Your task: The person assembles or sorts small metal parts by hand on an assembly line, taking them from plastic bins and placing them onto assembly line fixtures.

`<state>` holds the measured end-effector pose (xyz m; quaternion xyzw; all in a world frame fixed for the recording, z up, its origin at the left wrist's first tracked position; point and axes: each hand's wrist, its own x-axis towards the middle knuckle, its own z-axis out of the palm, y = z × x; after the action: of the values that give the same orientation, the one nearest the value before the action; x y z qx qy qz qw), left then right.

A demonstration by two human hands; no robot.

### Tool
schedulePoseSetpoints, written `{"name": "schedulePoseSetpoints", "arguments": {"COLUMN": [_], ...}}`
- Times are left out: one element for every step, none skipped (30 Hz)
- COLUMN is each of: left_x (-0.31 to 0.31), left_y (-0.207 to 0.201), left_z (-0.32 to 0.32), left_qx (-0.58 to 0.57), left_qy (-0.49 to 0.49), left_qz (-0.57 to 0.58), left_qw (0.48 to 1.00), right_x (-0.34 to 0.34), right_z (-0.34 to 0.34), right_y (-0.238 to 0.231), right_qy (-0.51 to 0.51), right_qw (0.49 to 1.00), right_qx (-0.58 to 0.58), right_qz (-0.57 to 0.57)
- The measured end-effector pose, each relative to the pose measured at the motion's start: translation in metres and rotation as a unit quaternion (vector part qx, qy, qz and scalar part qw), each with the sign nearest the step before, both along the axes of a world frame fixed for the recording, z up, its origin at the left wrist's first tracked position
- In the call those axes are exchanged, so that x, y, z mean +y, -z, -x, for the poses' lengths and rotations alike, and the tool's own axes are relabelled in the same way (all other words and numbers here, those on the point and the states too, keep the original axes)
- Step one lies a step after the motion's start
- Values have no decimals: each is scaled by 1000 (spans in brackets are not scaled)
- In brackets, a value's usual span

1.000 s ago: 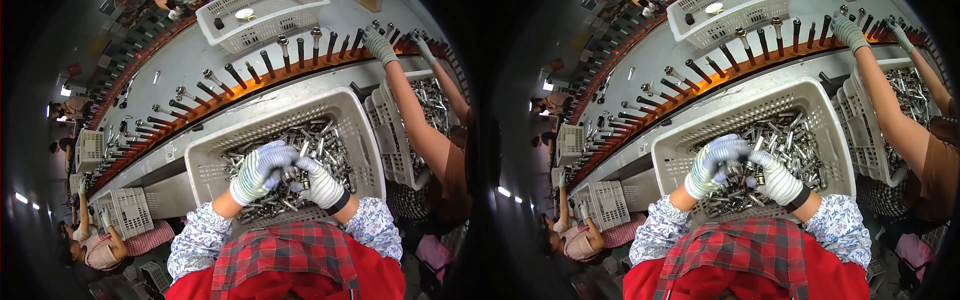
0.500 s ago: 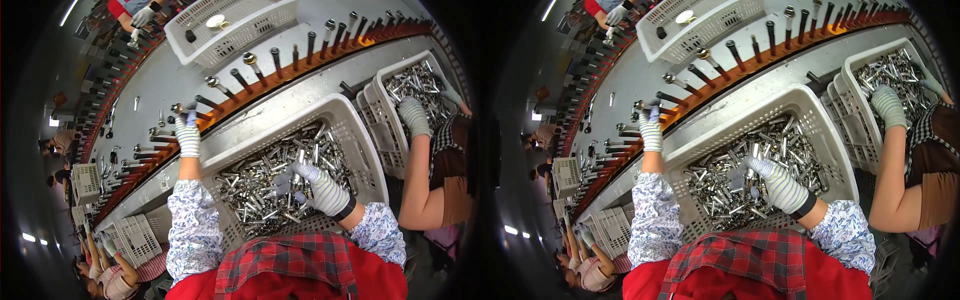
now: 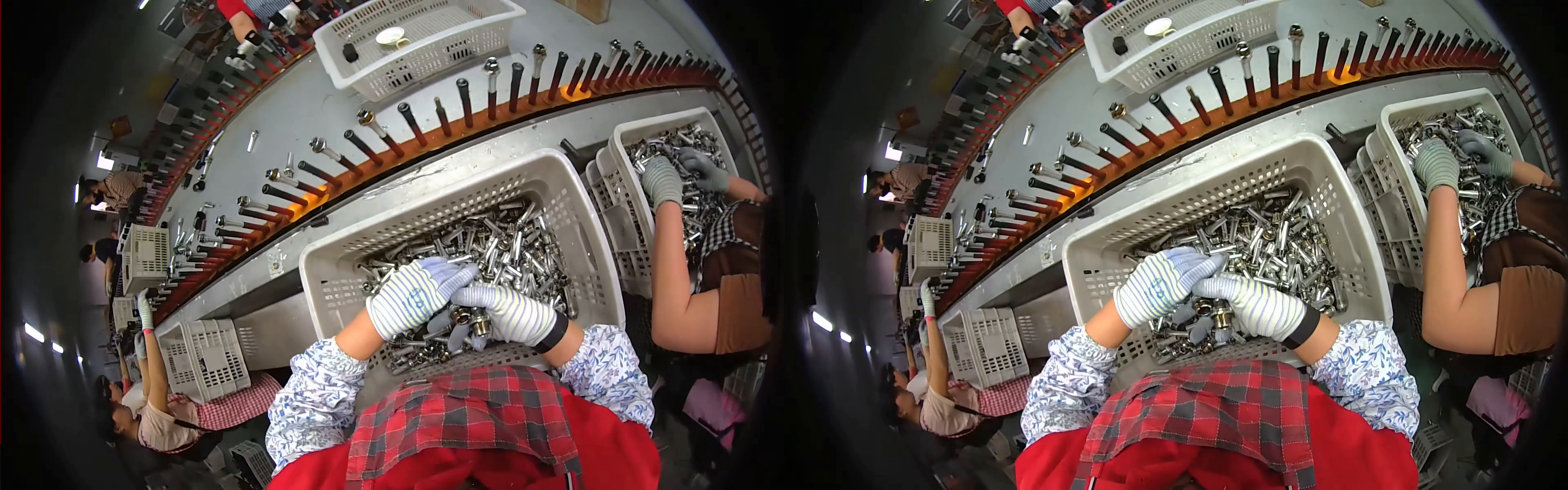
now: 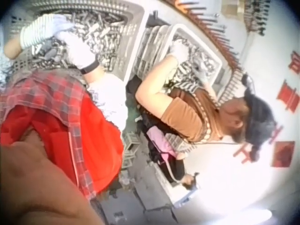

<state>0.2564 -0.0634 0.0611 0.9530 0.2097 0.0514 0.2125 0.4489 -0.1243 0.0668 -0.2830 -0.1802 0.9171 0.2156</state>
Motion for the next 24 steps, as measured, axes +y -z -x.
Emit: {"name": "schedulePoseSetpoints", "arguments": {"left_x": [-2,0,3,8,16,24,47,63,83,99,120,143,170,193,206,215,227,230,224,216,212,207,203,200], "left_y": [3,1,-4,-9,-5,15,19,16,9,0,-1,9,27,41,47,52,67,72,68,61,66,70,82,86], "left_z": [1,3,9,13,20,30,25,23,11,11,6,12,20,27,27,34,54,61,58,57,69,83,97,104], "left_qx": [-7,-5,-11,-19,-194,-278,-391,-400,-445,-391,-464,-385,-430,-474,-474,-473,-454,-469,-481,-493,-446,-399,-382,-387], "left_qy": [-8,-7,-57,-102,-150,-230,-288,-304,-324,-399,-374,-485,-461,-437,-419,-404,-439,-453,-432,-411,-429,-448,-450,-458], "left_qz": [-23,-27,-15,-1,154,238,293,176,187,155,186,129,124,122,123,121,160,208,242,274,243,208,220,223], "left_qw": [1000,1000,998,995,957,902,823,847,814,815,781,775,766,755,765,774,759,729,724,716,747,773,777,768], "right_x": [0,0,2,3,1,1,3,5,5,2,1,2,1,0,2,9,16,19,21,16,16,19,21,27], "right_z": [0,-1,-2,-6,-7,-2,-1,-1,-4,-6,-3,-8,-5,-1,0,-9,-13,-19,-28,-29,-28,-29,-29,-28], "right_y": [-3,-5,-5,-5,8,19,19,19,20,17,11,12,6,2,9,-4,-2,2,9,19,25,29,31,31], "right_qy": [10,20,38,61,115,159,179,198,193,185,175,138,135,129,183,149,150,155,225,304,336,361,353,345], "right_qw": [1000,998,994,986,971,957,934,906,891,872,858,802,874,930,926,946,961,971,972,952,939,927,928,932], "right_qx": [-3,-7,-37,-70,-89,-105,-143,-180,-232,-281,-312,-359,-297,-232,-196,-197,-179,-163,-67,35,70,103,115,107], "right_qz": [-29,-57,-99,-139,-189,-218,-274,-328,-340,-356,-368,-457,-361,-256,-267,-210,-149,-83,-4,23,21,18,21,24]}}
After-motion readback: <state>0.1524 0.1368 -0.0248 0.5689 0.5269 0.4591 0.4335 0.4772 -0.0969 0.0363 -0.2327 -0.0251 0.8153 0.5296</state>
